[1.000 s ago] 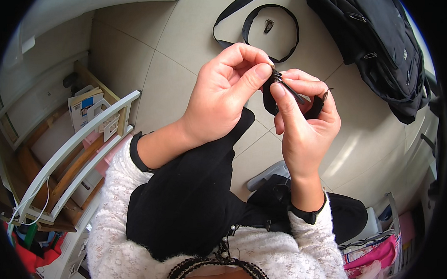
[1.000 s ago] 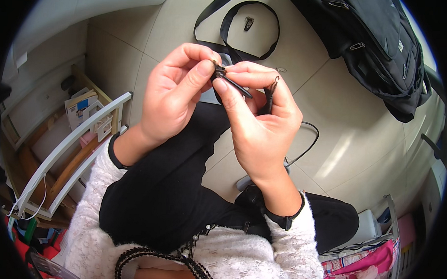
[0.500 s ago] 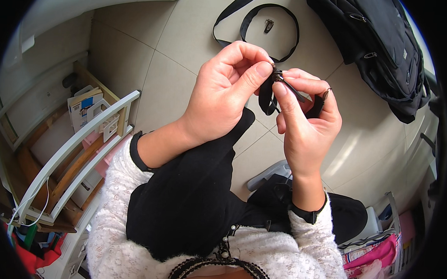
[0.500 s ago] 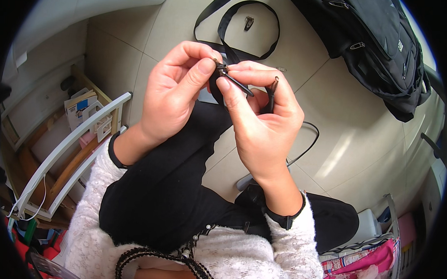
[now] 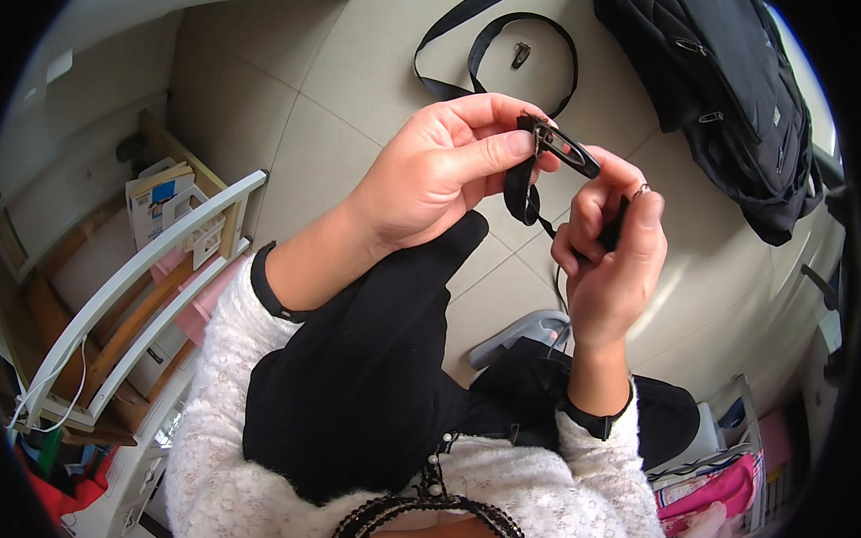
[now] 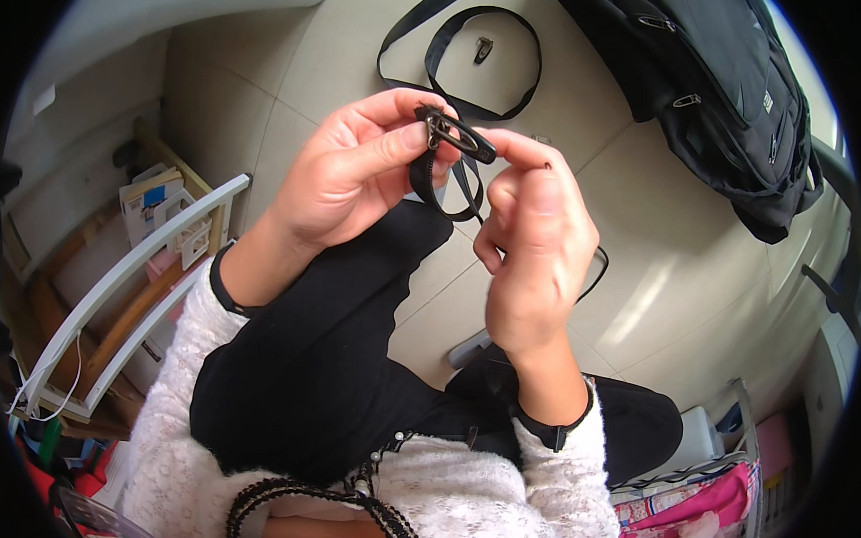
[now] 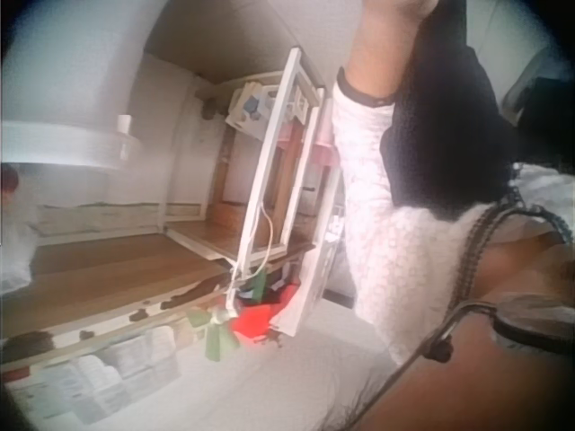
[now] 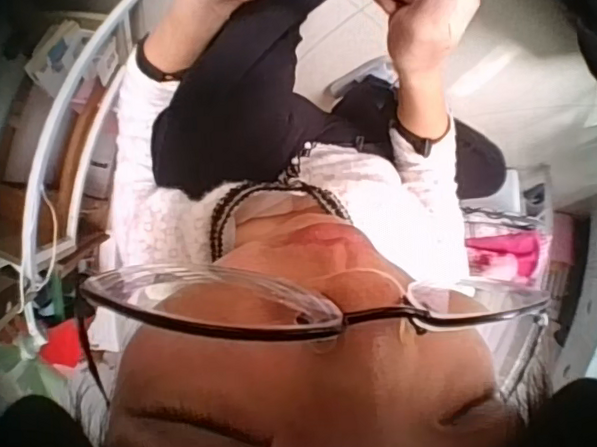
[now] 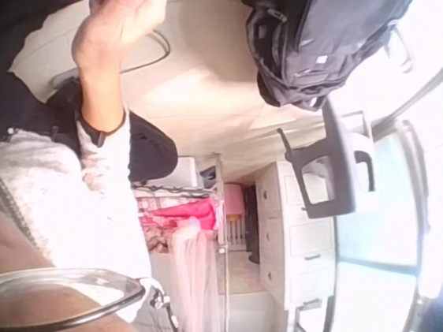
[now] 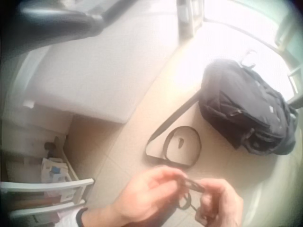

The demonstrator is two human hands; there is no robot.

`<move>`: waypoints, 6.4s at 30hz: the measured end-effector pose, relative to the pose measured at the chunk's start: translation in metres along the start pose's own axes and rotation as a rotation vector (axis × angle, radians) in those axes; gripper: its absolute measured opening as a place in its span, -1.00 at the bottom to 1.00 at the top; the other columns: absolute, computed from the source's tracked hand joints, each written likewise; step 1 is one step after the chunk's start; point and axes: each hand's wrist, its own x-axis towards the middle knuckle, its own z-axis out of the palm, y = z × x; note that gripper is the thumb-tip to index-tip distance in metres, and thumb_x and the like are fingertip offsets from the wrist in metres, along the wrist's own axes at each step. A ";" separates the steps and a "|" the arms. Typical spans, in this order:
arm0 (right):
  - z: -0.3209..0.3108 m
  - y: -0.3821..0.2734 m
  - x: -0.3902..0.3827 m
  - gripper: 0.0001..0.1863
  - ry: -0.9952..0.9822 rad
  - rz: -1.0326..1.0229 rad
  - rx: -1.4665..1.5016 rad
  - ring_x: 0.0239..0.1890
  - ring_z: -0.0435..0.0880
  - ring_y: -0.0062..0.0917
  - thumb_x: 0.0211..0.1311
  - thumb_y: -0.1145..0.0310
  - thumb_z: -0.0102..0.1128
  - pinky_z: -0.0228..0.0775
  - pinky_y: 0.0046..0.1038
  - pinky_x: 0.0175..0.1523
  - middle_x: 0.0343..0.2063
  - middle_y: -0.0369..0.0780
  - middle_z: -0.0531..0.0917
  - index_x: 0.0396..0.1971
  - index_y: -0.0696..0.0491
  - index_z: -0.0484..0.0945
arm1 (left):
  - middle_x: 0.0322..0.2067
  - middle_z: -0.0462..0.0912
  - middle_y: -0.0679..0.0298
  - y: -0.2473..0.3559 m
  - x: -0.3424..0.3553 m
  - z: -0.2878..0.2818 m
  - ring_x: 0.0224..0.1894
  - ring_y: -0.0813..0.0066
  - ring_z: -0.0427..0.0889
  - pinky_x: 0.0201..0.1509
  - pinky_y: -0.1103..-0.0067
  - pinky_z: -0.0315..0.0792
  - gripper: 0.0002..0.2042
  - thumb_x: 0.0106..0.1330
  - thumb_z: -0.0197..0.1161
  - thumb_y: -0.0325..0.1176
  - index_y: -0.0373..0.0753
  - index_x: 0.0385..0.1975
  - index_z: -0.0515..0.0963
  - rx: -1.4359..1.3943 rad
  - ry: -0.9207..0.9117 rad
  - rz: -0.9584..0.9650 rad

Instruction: The person sits on the floor and repairs a black bag strap by attaching a metal slider to the zipper tape. They thread the zipper tape through the slider, test the zipper movement, and then attach a metal stop to the end of the strap.

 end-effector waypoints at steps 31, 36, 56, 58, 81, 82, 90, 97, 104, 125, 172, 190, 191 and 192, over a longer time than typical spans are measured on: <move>0.006 -0.026 -0.011 -0.79 -0.022 -0.033 0.105 -0.11 0.71 -0.50 0.42 0.58 0.19 0.63 -0.41 0.06 0.02 -0.10 0.65 0.00 0.27 0.54 | -0.04 0.60 0.11 0.009 -0.007 0.007 -0.11 0.40 0.65 0.04 0.47 0.52 -0.80 0.45 0.21 -0.54 -0.36 0.03 0.52 0.265 -0.200 0.295; 0.005 -0.022 -0.012 -0.80 -0.064 0.005 0.158 -0.14 0.77 -0.44 0.31 0.65 0.32 0.62 -0.45 0.06 -0.16 -0.12 0.71 -0.10 0.26 0.57 | -0.09 0.62 0.11 0.010 -0.011 0.011 -0.11 0.40 0.65 0.04 0.47 0.53 -0.79 0.44 0.21 -0.56 -0.39 0.02 0.52 0.231 -0.164 0.270; 0.007 -0.025 -0.010 -0.86 0.021 -0.167 -0.160 -0.25 0.63 -0.62 0.19 0.69 0.39 0.47 -0.59 -0.09 -0.31 -0.24 0.68 -0.27 0.25 0.65 | -0.13 0.71 0.24 0.007 -0.002 0.013 -0.07 0.53 0.67 0.06 0.57 0.57 -0.84 0.42 0.26 -0.59 -0.36 -0.06 0.63 0.268 -0.173 0.245; 0.004 -0.029 -0.009 -0.87 0.010 -0.150 -0.185 -0.29 0.60 -0.66 0.19 0.67 0.40 0.44 -0.62 -0.13 -0.33 -0.26 0.68 -0.28 0.24 0.66 | -0.14 0.71 0.24 0.008 -0.001 0.014 -0.07 0.54 0.67 0.04 0.58 0.57 -0.83 0.41 0.26 -0.60 -0.37 -0.06 0.63 0.334 -0.178 0.272; -0.015 -0.025 -0.007 -0.79 -0.134 -0.230 -0.193 -0.30 0.60 -0.63 0.15 0.76 0.37 0.45 -0.61 -0.15 -0.27 -0.21 0.65 -0.22 0.24 0.64 | -0.25 0.70 0.24 0.022 -0.009 0.025 -0.21 0.51 0.72 -0.12 0.62 0.62 -0.83 0.27 0.31 -0.70 -0.37 -0.19 0.69 0.807 -0.150 0.409; -0.014 -0.024 -0.008 -0.79 -0.126 -0.219 -0.174 -0.29 0.62 -0.62 0.16 0.76 0.36 0.48 -0.61 -0.15 -0.25 -0.20 0.66 -0.21 0.25 0.64 | -0.24 0.69 0.24 0.021 -0.009 0.025 -0.20 0.51 0.72 -0.12 0.62 0.63 -0.83 0.27 0.31 -0.71 -0.38 -0.19 0.69 0.778 -0.146 0.410; -0.005 -0.024 -0.014 -0.87 -0.091 -0.163 -0.088 -0.27 0.73 -0.47 0.29 0.72 0.25 0.64 -0.48 -0.10 -0.16 -0.10 0.66 -0.21 0.26 0.57 | -0.21 0.66 0.20 0.019 -0.008 0.026 -0.16 0.49 0.70 -0.07 0.60 0.63 -0.84 0.29 0.32 -0.71 -0.38 -0.18 0.69 0.602 -0.134 0.410; 0.001 -0.022 -0.011 -0.85 -0.044 -0.163 0.002 -0.26 0.76 -0.52 0.27 0.72 0.30 0.64 -0.56 -0.16 -0.21 -0.16 0.70 -0.18 0.28 0.59 | -0.21 0.65 0.23 0.017 -0.007 0.028 -0.11 0.50 0.68 -0.03 0.57 0.62 -0.86 0.39 0.24 -0.68 -0.39 -0.13 0.62 0.450 -0.141 0.340; 0.000 -0.022 -0.005 -0.85 -0.048 -0.143 -0.004 -0.28 0.76 -0.54 0.27 0.71 0.31 0.64 -0.57 -0.17 -0.25 -0.17 0.70 -0.19 0.29 0.59 | -0.04 0.61 0.14 0.019 -0.006 0.029 -0.02 0.48 0.61 0.12 0.52 0.52 -0.70 0.41 0.22 -0.65 -0.33 0.10 0.47 0.463 -0.169 0.341; -0.007 -0.017 0.002 -0.86 -0.048 -0.093 -0.017 -0.29 0.75 -0.56 0.28 0.69 0.32 0.64 -0.59 -0.17 -0.27 -0.18 0.72 -0.18 0.29 0.61 | -0.09 0.59 0.04 0.020 -0.008 0.034 -0.07 0.42 0.64 0.09 0.53 0.53 -0.87 0.33 0.25 -0.69 -0.45 -0.17 0.55 0.721 -0.062 0.423; -0.005 0.001 0.003 -0.92 0.007 -0.140 -0.176 -0.27 0.77 -0.55 0.35 0.65 0.27 0.64 -0.57 -0.10 -0.28 -0.19 0.73 -0.20 0.29 0.61 | -0.09 0.68 0.14 0.013 -0.006 0.023 -0.04 0.43 0.67 0.09 0.54 0.56 -0.77 0.45 0.24 -0.55 -0.42 0.05 0.64 0.897 -0.007 0.214; -0.012 -0.004 0.000 -0.88 -0.068 -0.310 -0.262 -0.26 0.70 -0.55 0.26 0.73 0.29 0.60 -0.57 -0.13 -0.27 -0.20 0.64 -0.25 0.27 0.60 | -0.27 0.73 0.26 0.008 -0.006 0.024 -0.17 0.53 0.75 -0.02 0.61 0.66 -0.85 0.27 0.45 -0.56 -0.40 -0.23 0.63 0.564 0.004 0.217; -0.013 -0.004 0.000 -0.88 -0.076 -0.314 -0.267 -0.26 0.70 -0.55 0.26 0.74 0.29 0.60 -0.57 -0.13 -0.26 -0.20 0.63 -0.25 0.26 0.60 | -0.27 0.72 0.26 0.008 -0.006 0.024 -0.18 0.54 0.74 -0.02 0.62 0.66 -0.85 0.26 0.46 -0.57 -0.40 -0.24 0.63 0.583 -0.004 0.227; -0.015 -0.005 0.000 -0.88 -0.085 -0.318 -0.268 -0.25 0.69 -0.55 0.25 0.74 0.29 0.59 -0.57 -0.13 -0.26 -0.20 0.63 -0.25 0.26 0.60 | -0.25 0.70 0.21 0.009 -0.006 0.024 -0.16 0.49 0.72 -0.02 0.57 0.65 -0.84 0.25 0.44 -0.61 -0.42 -0.22 0.61 0.617 -0.023 0.228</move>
